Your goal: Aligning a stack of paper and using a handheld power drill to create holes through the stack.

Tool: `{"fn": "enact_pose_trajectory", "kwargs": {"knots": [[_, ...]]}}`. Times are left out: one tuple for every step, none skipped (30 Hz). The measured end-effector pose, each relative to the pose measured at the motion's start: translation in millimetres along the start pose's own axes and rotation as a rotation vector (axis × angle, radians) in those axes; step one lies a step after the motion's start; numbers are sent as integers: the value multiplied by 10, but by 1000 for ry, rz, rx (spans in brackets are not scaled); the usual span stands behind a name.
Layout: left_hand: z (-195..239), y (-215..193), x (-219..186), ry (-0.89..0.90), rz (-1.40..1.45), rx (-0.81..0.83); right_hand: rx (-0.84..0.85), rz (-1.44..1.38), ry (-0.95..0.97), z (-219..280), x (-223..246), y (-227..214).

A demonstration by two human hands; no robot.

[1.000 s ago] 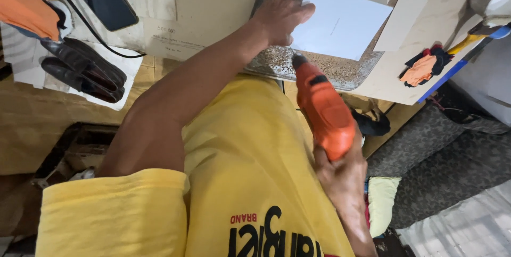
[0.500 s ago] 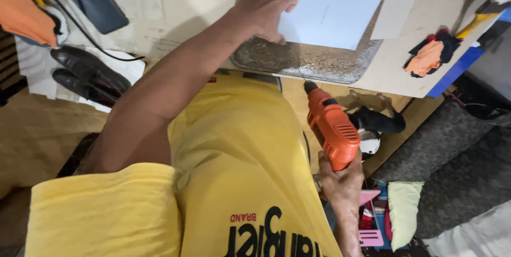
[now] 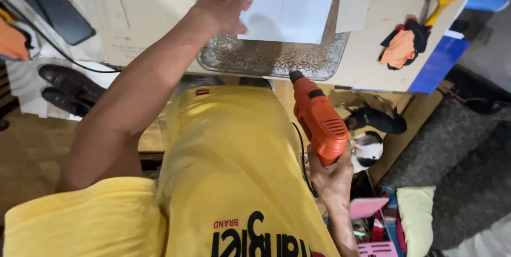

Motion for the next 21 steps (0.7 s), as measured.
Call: {"fn": "enact_pose_trajectory", "kwargs": {"knots": [[-37, -9, -39, -12, -1, -4, 8, -4, -9, -14, 7, -1], [-77, -39, -111, 43, -40, -67, 5, 18, 15, -26, 7, -12], [-118, -70, -177, 98, -81, -129, 3, 41, 39, -39, 9, -20], [-51, -163, -310, 90, -80, -130, 9, 40, 34, -57, 52, -23], [6, -236, -422, 39, -83, -76, -2, 6, 17, -77, 102, -25], [61, -311, -532, -12, -83, -22, -12, -27, -1, -99, 156, -29], [9, -244, -574, -20, -81, -23, -6, -27, -7, -119, 202, -36], [-38, -176, -633, 19, 23, 6, 7, -31, 20, -134, 235, -37], [-89, -111, -691, 58, 128, 34, 21, -35, 47, -152, 268, -38], [-151, -45, -712, 55, 130, 33, 23, -34, 44, -160, 336, -43], [-219, 23, -742, 66, 83, 23, 22, -38, 70, -173, 390, -50], [-292, 104, -807, 85, 38, 15, 15, -41, 100, -172, 436, -72], [-244, 78, -819, 89, 40, 18, 13, -37, 104, -182, 380, -71], [-203, 62, -827, 64, 60, 42, 2, -20, 58, -191, 341, -74], [-164, 48, -836, 39, 79, 67, -9, -3, 12, -201, 301, -77], [-193, 86, -820, 44, 80, 71, -12, 0, 18, -210, 321, -85], [-220, 123, -805, 55, 55, 68, -19, -20, 37, -216, 337, -92], [-245, 151, -769, 61, 28, 63, -24, -42, 53, -230, 359, -89], [-271, 187, -763, 63, 27, 65, -24, -42, 56, -239, 328, -93], [-299, 207, -747, 53, 62, 46, -14, -41, 22, -257, 313, -91], [-326, 228, -727, 43, 97, 27, -4, -39, -12, -274, 299, -88]]}}
Point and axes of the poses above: each hand's wrist, its own z-axis away from the middle knuckle, its own y-axis out of the palm, x = y × z, the point moved 4 cm from there along -z, towards the middle knuckle, and after that the axes turned 14 degrees about -y, right-handed, at the moved point
